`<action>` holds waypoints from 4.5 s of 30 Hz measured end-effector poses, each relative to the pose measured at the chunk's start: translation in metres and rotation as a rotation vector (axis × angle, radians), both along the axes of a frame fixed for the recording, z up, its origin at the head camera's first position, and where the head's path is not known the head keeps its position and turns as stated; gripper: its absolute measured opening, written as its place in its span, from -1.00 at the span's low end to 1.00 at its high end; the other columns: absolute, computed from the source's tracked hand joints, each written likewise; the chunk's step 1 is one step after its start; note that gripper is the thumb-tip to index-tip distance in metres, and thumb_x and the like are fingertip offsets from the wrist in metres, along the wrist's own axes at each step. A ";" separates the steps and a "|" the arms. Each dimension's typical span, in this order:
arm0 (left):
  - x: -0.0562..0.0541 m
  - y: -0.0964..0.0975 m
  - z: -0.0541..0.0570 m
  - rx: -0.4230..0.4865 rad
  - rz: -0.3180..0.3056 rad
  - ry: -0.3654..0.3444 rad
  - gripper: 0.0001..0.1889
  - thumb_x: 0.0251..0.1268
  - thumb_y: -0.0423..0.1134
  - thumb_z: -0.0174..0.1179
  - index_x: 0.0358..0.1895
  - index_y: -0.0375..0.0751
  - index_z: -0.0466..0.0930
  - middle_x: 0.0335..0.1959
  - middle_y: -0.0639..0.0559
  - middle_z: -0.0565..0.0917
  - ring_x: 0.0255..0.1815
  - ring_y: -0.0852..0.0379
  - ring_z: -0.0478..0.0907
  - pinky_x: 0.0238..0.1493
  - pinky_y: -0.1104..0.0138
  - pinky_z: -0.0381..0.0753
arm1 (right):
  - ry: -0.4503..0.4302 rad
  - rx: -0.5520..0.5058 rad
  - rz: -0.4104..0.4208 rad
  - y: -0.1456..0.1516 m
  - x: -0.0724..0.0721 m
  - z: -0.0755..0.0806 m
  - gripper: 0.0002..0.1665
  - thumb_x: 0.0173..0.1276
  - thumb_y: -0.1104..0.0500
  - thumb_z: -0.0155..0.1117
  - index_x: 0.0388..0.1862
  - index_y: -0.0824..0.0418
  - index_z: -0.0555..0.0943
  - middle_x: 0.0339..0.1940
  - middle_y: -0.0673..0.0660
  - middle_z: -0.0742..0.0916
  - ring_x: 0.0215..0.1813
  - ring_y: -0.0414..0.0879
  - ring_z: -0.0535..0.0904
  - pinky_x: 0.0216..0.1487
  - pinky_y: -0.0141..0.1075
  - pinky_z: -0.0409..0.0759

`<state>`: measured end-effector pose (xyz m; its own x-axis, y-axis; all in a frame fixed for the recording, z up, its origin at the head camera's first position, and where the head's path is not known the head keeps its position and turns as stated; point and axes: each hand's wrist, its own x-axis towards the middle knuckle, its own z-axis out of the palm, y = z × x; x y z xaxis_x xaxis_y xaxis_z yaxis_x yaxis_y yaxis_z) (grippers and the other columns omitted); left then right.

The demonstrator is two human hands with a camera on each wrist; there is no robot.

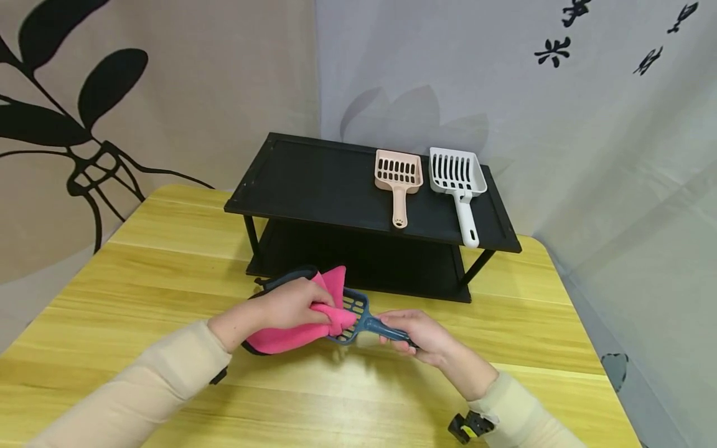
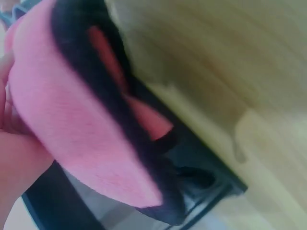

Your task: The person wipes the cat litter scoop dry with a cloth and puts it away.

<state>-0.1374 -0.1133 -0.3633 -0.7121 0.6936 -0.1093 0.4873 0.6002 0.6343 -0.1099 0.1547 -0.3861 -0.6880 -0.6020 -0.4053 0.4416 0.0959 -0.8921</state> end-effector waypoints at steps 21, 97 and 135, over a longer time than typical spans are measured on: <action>-0.014 -0.018 0.013 0.224 0.203 -0.023 -0.86 0.20 -0.25 0.25 -0.20 -0.12 0.70 -0.33 0.09 0.70 -0.35 0.19 0.45 -0.35 0.44 0.47 | 0.098 0.246 -0.038 0.002 0.001 -0.007 -0.55 0.43 0.16 0.02 0.14 0.47 0.47 -0.56 -0.05 0.65 -0.78 -0.37 0.26 -0.74 -0.58 0.21; -0.012 -0.001 -0.007 0.005 0.360 0.251 -0.87 0.07 -0.34 0.31 -0.56 -0.17 0.59 -0.64 0.09 0.47 -0.59 0.22 0.29 -0.56 0.48 0.20 | 0.512 0.384 -0.020 -0.019 0.014 -0.008 -0.69 0.40 0.20 0.09 -0.05 0.37 0.63 -0.47 0.38 0.67 -0.80 -0.26 0.23 -0.75 -0.47 0.24; 0.007 0.009 0.000 0.290 0.497 0.122 -0.91 0.02 -0.25 0.39 -0.45 -0.13 0.66 -0.54 0.07 0.63 -0.52 0.20 0.43 -0.52 0.44 0.47 | 0.214 0.276 -0.198 -0.028 0.002 0.001 -0.76 0.32 0.21 0.12 -0.22 0.42 0.51 -0.70 -0.04 0.53 -0.80 -0.28 0.12 -0.71 -0.45 0.08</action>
<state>-0.1301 -0.1046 -0.3638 -0.9548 0.2630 0.1382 0.2718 0.5855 0.7638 -0.1080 0.1267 -0.3848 -0.8663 -0.3373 -0.3685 0.2829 0.2767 -0.9184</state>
